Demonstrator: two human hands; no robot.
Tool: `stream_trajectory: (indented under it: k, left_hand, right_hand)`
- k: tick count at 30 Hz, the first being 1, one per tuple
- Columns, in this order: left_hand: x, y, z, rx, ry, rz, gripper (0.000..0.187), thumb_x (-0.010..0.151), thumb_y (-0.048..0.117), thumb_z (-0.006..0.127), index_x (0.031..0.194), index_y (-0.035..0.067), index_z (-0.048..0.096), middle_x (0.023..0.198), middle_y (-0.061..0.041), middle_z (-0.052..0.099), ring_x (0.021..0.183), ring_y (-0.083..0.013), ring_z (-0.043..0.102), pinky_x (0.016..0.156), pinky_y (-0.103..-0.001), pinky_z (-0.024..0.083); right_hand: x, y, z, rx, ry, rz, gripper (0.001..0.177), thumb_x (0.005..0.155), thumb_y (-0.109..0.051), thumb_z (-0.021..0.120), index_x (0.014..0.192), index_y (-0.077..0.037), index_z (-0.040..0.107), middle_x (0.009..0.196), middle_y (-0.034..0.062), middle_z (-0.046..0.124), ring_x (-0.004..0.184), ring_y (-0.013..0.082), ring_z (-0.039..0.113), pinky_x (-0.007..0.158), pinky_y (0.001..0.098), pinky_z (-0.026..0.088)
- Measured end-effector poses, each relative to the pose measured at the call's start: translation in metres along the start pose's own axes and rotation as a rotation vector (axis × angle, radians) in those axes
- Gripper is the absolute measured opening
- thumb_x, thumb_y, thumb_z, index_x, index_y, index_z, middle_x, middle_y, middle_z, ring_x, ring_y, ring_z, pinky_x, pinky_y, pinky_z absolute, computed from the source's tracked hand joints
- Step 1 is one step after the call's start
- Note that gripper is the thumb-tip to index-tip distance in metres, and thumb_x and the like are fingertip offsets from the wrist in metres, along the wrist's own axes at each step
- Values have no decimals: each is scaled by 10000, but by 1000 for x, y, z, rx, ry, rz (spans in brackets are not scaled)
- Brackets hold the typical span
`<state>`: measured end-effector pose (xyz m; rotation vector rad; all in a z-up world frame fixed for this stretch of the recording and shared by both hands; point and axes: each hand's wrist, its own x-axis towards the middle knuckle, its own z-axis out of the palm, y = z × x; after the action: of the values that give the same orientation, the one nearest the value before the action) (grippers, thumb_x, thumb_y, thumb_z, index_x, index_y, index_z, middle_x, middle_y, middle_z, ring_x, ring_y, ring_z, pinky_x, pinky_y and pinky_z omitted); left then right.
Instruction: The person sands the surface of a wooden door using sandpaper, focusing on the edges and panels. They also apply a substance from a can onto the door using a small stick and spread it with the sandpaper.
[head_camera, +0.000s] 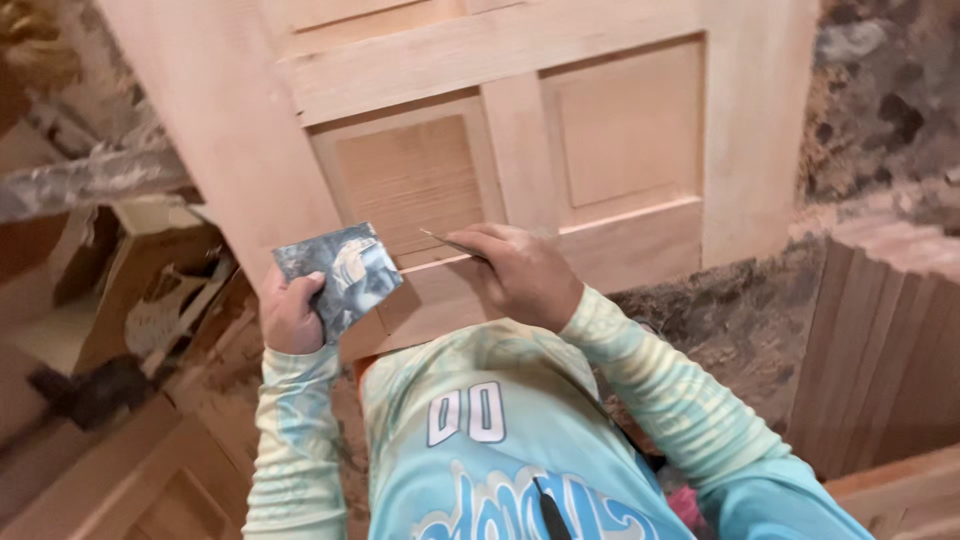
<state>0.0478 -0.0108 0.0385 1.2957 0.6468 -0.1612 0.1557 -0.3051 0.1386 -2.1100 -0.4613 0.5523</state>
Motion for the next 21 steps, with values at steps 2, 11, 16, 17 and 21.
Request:
stream_trajectory:
  k: [2, 11, 16, 17, 21]
  left_hand:
    - [5, 3, -1, 15, -33, -10, 308, 900, 12, 497, 1177, -59, 613, 1103, -97, 685, 978, -169, 635, 918, -275, 511]
    - [41, 1, -9, 304, -310, 199, 252, 919, 25, 528, 1133, -55, 633, 1056, -93, 675, 938, -175, 630, 875, -283, 522]
    - [36, -17, -28, -240, -381, -122, 280, 904, 13, 533, 1169, -39, 609, 1045, -68, 674, 932, -157, 637, 868, -284, 527]
    - [32, -17, -41, -228, -412, -143, 281, 899, 13, 526, 1164, -38, 606, 1031, -70, 681, 912, -156, 642, 848, -288, 531]
    - [30, -14, -87, -253, -487, -105, 281, 885, -8, 513, 1148, -49, 603, 1019, -71, 691, 899, -146, 645, 839, -288, 534]
  right_hand:
    - [-4, -3, 1, 11, 42, 15, 253, 937, -136, 688, 1170, -41, 707, 1111, 159, 727, 947, 366, 705, 774, 416, 573]
    - [-56, -25, 35, 52, 196, 225, 272, 908, -125, 681, 1166, -43, 708, 1050, 191, 719, 975, 404, 680, 815, 456, 545]
    - [-70, -50, 79, -57, 265, 286, 340, 867, -48, 603, 1193, -27, 698, 1092, 216, 724, 1020, 410, 685, 872, 448, 545]
    - [-73, -58, 91, -57, 287, 320, 329, 872, -56, 612, 1188, -23, 699, 1084, 217, 727, 1016, 407, 689, 869, 440, 547]
    - [-75, -85, 131, -34, 379, 289, 312, 888, -67, 628, 1187, 4, 684, 1077, 222, 731, 1010, 383, 709, 872, 416, 553]
